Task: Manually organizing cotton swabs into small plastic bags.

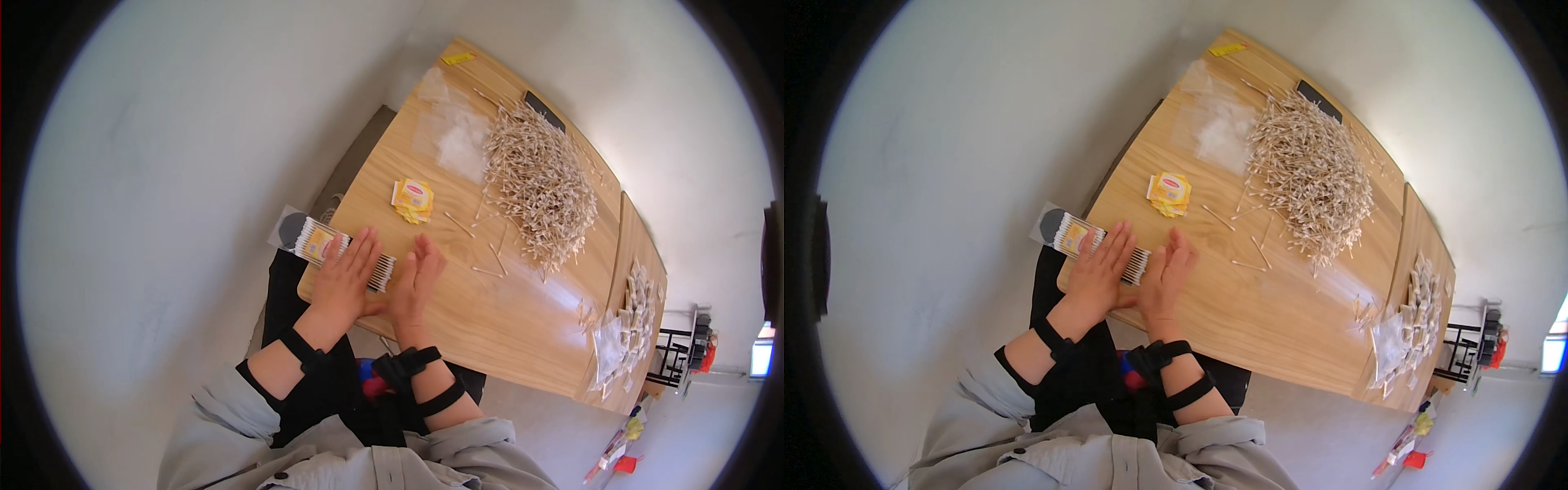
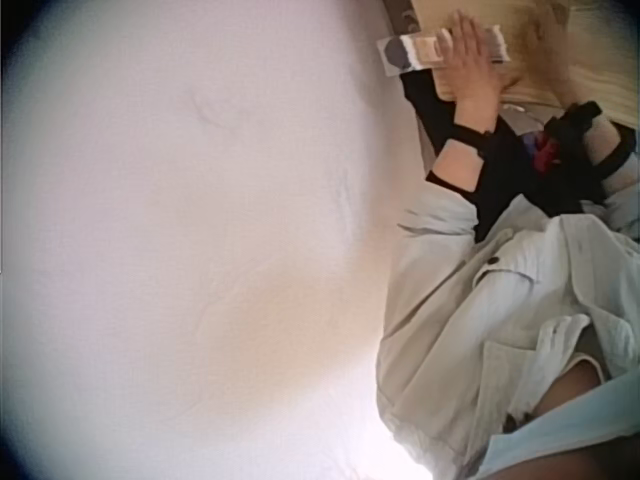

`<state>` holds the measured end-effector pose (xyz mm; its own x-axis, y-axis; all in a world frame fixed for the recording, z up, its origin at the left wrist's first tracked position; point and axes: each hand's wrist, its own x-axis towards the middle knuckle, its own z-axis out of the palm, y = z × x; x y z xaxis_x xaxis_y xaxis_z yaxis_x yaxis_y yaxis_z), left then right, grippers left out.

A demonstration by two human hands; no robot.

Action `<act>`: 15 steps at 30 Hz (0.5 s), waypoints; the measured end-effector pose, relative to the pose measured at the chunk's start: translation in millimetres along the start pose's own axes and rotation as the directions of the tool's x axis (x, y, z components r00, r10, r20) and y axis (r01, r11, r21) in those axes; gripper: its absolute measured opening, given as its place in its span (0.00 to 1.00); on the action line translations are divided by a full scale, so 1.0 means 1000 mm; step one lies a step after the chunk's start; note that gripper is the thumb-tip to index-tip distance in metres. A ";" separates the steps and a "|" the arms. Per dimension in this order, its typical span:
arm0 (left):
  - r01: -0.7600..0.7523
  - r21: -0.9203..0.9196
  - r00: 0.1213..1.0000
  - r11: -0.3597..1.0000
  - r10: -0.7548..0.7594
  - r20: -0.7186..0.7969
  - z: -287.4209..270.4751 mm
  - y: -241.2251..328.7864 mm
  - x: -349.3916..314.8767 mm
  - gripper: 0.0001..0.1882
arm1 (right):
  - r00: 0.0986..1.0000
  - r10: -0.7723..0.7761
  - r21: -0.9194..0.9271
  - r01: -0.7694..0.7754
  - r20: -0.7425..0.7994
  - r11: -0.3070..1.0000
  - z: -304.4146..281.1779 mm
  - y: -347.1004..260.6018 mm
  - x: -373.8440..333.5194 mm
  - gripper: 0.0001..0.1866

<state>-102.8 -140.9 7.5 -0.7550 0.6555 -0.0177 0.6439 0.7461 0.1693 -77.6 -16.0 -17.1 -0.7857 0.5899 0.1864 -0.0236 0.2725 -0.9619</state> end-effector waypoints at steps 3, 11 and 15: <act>0.000 0.026 0.999 1.000 0.001 -0.045 0.009 -0.002 -0.001 0.52 | 0.992 0.075 0.163 -0.091 0.102 0.982 0.013 -0.002 -0.004 0.20; 0.004 -0.062 1.000 0.998 -0.005 -0.024 0.001 -0.002 0.000 0.51 | 0.979 0.185 0.397 -0.202 0.080 0.896 0.028 0.007 0.003 0.21; 0.005 -0.064 1.000 0.998 -0.006 -0.018 0.004 -0.002 0.001 0.51 | 0.975 0.219 0.384 -0.193 -0.027 0.903 0.023 0.007 0.002 0.21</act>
<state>-104.2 -141.8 3.1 -0.7608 0.6490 -0.0005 0.6311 0.7401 0.2324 -93.8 -30.8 -27.8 -0.7546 0.6557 -0.0239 -0.1076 -0.1595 -0.9813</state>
